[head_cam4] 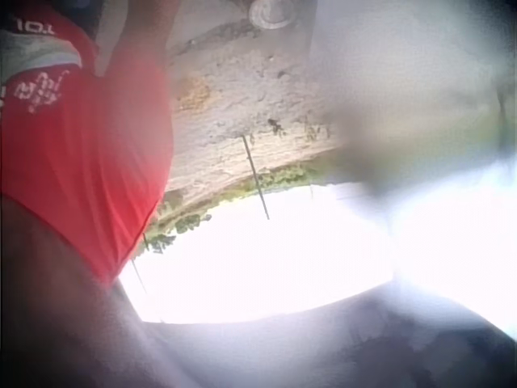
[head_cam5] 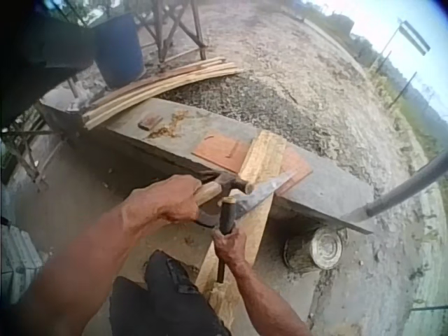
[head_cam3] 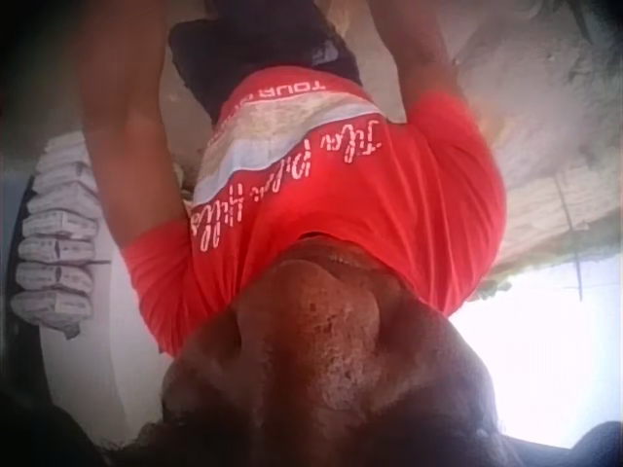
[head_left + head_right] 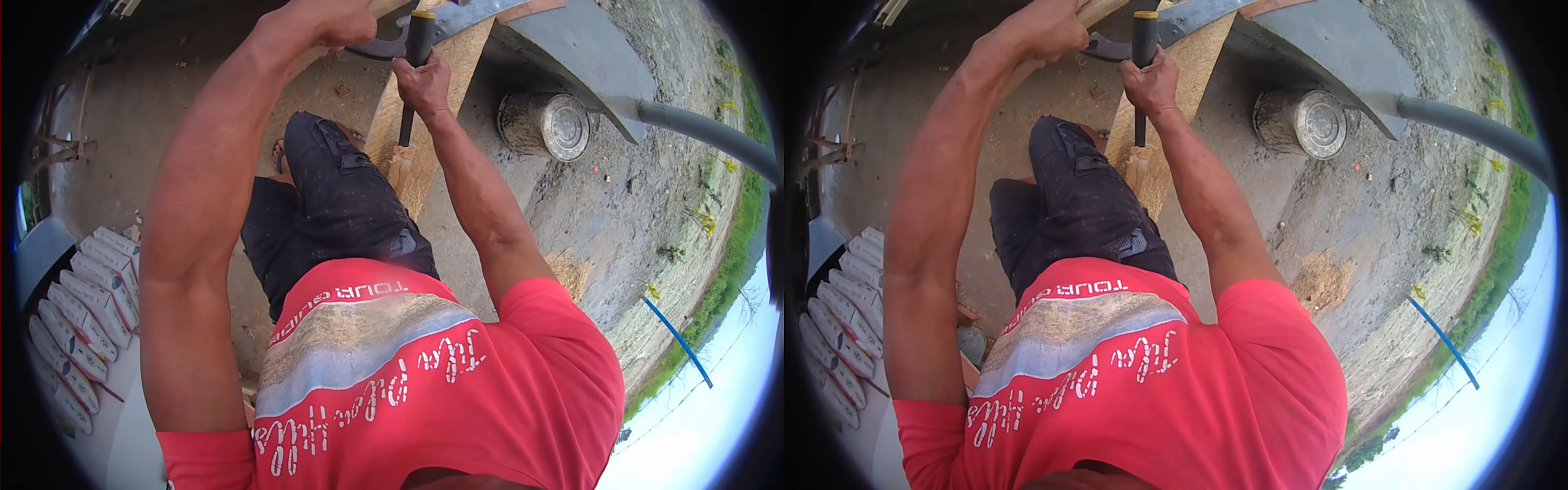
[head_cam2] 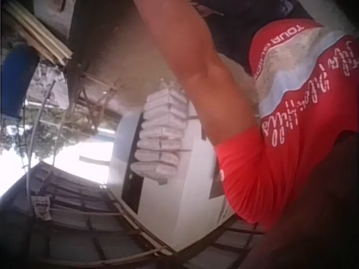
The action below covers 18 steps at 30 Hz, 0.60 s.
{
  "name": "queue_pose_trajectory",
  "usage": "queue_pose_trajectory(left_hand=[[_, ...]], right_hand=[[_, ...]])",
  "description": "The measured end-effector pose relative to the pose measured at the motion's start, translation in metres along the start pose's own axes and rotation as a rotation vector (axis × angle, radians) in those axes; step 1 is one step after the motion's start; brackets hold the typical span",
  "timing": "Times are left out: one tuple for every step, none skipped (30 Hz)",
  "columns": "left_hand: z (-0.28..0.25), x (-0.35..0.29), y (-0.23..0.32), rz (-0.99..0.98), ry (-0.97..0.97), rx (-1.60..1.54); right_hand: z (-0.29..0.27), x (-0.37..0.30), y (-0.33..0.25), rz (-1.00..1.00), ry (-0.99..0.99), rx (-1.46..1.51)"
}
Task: The person chisels a groove into a wooden beam, saws off a small section of a wooden board, and uses a hammer and chisel to carve out a joint on a wooden support beam.
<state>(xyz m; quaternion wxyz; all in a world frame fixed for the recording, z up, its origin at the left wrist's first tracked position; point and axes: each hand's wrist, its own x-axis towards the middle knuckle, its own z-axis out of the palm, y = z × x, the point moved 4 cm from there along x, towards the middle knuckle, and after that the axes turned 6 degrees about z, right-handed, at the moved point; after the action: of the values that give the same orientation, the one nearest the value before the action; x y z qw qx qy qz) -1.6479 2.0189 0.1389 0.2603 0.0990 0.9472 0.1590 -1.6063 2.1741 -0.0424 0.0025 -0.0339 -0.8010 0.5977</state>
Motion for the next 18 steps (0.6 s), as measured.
queue_pose_trajectory(left_hand=[[0.008, 0.005, -0.001, -0.067, -0.154, 0.031], [0.001, 0.011, -0.005, -0.066, -0.148, 0.033], [-0.009, 0.017, -0.009, 0.041, -0.151, 0.103], [-0.015, 0.018, -0.006, 0.153, -0.166, 0.171], [-0.016, 0.021, -0.008, 0.054, -0.19, 0.042], [-0.01, 0.023, -0.004, 0.059, -0.197, 0.042], [-0.007, 0.026, -0.006, -0.045, -0.113, -0.046], [-0.003, 0.028, -0.009, -0.147, -0.025, -0.134], [0.007, 0.03, -0.007, -0.099, -0.109, 0.017], [0.014, 0.027, -0.003, -0.036, -0.105, 0.116], [0.015, 0.027, -0.001, -0.006, -0.135, 0.17], [0.009, 0.031, -0.002, 0.0, -0.156, 0.171], [0.0, 0.029, 0.002, 0.006, -0.166, 0.158], [-0.003, 0.026, 0.006, 0.007, -0.161, 0.145], [-0.002, 0.03, 0.005, -0.001, -0.164, 0.14], [0.001, 0.033, 0.003, -0.02, -0.154, 0.145], [0.006, 0.034, 0.0, -0.027, -0.155, 0.169], [0.01, 0.034, -0.002, -0.023, -0.172, 0.215]], right_hand=[[0.0, 0.0, 0.0, -0.014, -0.003, -0.046], [0.0, 0.002, 0.001, -0.027, -0.006, -0.091], [0.0, 0.007, 0.001, -0.033, -0.004, -0.09], [-0.001, 0.007, 0.004, 0.047, -0.017, -0.067], [-0.003, 0.006, 0.008, 0.127, -0.03, -0.042], [-0.004, 0.004, 0.009, 0.134, -0.025, -0.043], [-0.003, 0.006, 0.009, 0.132, -0.023, -0.068], [-0.002, 0.009, 0.008, 0.127, -0.021, -0.093], [0.0, 0.01, 0.008, 0.122, -0.02, -0.09], [0.001, 0.009, 0.009, 0.142, -0.037, -0.085], [0.002, 0.009, 0.011, 0.162, -0.054, -0.08], [0.0, 0.013, 0.011, 0.16, -0.052, -0.08], [-0.002, 0.014, 0.013, 0.188, -0.061, -0.099], [-0.004, 0.014, 0.016, 0.216, -0.069, -0.119], [-0.006, 0.012, 0.018, 0.222, -0.065, -0.12], [-0.003, 0.013, 0.018, 0.23, -0.076, -0.113], [0.0, 0.014, 0.018, 0.238, -0.088, -0.107], [0.003, 0.015, 0.018, 0.232, -0.089, -0.104]])
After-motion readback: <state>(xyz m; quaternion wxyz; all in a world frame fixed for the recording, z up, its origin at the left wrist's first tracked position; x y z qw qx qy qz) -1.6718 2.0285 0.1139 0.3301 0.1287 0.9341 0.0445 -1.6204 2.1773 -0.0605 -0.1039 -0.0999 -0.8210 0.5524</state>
